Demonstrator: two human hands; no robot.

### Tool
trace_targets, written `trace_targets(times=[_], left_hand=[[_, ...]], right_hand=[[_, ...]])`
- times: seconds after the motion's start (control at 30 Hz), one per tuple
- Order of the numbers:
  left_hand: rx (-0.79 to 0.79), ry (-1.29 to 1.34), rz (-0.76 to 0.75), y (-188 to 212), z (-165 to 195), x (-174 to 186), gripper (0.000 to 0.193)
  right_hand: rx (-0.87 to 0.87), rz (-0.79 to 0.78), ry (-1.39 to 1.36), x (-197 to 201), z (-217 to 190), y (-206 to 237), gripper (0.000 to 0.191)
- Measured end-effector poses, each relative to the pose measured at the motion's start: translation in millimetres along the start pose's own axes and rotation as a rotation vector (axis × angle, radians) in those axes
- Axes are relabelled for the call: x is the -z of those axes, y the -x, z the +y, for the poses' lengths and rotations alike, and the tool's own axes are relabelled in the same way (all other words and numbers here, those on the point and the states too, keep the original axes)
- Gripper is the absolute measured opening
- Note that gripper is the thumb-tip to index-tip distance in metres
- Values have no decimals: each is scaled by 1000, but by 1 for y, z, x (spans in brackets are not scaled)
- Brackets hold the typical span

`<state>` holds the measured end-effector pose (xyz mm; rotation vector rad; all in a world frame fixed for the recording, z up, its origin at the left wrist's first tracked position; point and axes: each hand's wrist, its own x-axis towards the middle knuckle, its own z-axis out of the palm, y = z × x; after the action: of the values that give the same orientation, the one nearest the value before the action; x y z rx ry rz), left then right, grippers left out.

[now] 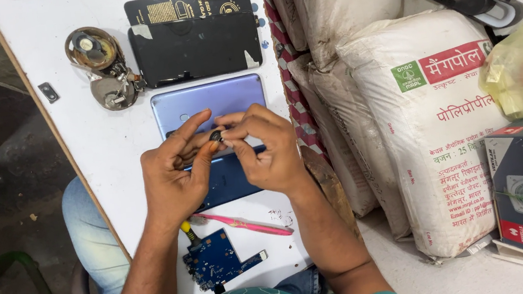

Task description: The person sits at a workbench and brushes a disassembled phone motherboard with a toothbrush, then picks up a small round phone component and presses and twists it with both hands while working over a blue phone on the bench. At the end the person picks up a phone and looks at its screen.

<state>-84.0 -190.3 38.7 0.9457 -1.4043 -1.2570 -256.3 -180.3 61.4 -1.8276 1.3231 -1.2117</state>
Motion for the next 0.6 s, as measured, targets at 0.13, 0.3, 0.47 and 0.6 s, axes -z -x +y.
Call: trace_targets(times=[0.13, 0.3, 0.47, 0.6], left_hand=[[-4, -29, -44, -3, -3, 3, 42], [62, 17, -37, -1, -3, 0, 44], [113, 96, -53, -1, -5, -3, 42], [140, 144, -52, -1, -6, -3, 34]], right_hand=[[-55, -55, -27, 9, 4, -2, 6], [-64, -41, -65, 9, 7, 0, 6], [-140, -45, -212, 12, 14, 1, 7], [-154, -41, -274, 13, 17, 3, 7]])
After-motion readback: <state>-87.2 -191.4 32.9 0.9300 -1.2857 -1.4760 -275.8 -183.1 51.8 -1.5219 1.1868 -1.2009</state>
